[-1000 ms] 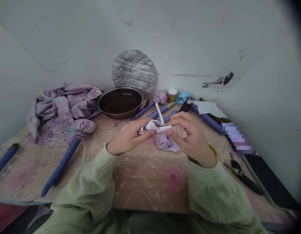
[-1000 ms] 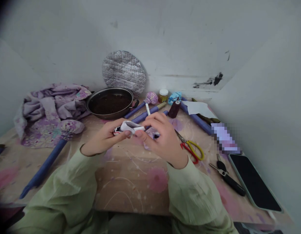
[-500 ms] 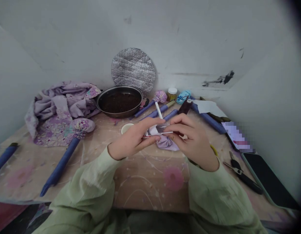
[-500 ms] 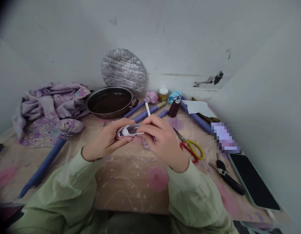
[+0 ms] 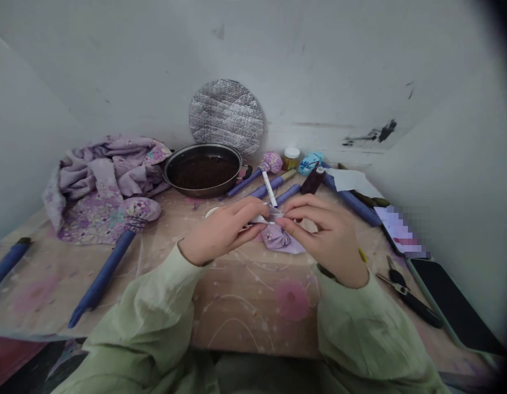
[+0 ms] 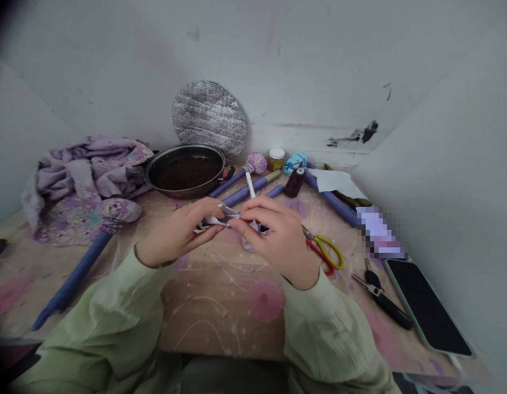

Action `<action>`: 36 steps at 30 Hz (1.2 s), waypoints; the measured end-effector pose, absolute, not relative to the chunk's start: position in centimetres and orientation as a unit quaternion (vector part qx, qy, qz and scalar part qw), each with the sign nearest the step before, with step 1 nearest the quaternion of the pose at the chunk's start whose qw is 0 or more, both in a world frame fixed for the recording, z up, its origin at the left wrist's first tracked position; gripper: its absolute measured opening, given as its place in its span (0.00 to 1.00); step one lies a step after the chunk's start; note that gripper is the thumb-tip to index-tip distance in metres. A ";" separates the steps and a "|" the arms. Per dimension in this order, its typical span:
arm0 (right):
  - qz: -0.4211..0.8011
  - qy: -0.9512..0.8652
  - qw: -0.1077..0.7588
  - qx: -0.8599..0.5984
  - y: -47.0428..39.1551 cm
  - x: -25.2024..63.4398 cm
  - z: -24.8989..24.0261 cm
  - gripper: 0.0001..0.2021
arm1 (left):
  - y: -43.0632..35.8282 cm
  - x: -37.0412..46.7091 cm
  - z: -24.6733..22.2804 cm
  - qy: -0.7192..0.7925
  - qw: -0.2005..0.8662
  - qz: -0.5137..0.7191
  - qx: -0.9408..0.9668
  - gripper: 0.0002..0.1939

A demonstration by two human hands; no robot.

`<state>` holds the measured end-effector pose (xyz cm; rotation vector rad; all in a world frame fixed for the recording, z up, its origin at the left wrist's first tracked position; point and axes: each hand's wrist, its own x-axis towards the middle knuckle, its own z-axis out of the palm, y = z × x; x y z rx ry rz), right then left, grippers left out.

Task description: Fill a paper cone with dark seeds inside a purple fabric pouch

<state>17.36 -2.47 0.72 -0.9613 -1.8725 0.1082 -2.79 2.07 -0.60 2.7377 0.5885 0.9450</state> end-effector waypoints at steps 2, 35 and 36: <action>0.050 -0.743 0.506 -0.435 -2.6 17.2 0.5 0.05 | 2.2 -2.8 -0.7 0.207 0.099 0.317 0.920 0.09; -0.058 -0.824 0.475 -0.303 -4.8 16.2 0.5 0.09 | 3.8 -3.5 -1.3 0.109 0.054 0.451 0.884 0.22; -0.057 -0.823 0.467 -0.317 -4.9 16.1 0.6 0.08 | 3.8 -3.5 -1.3 0.108 0.050 0.450 0.885 0.23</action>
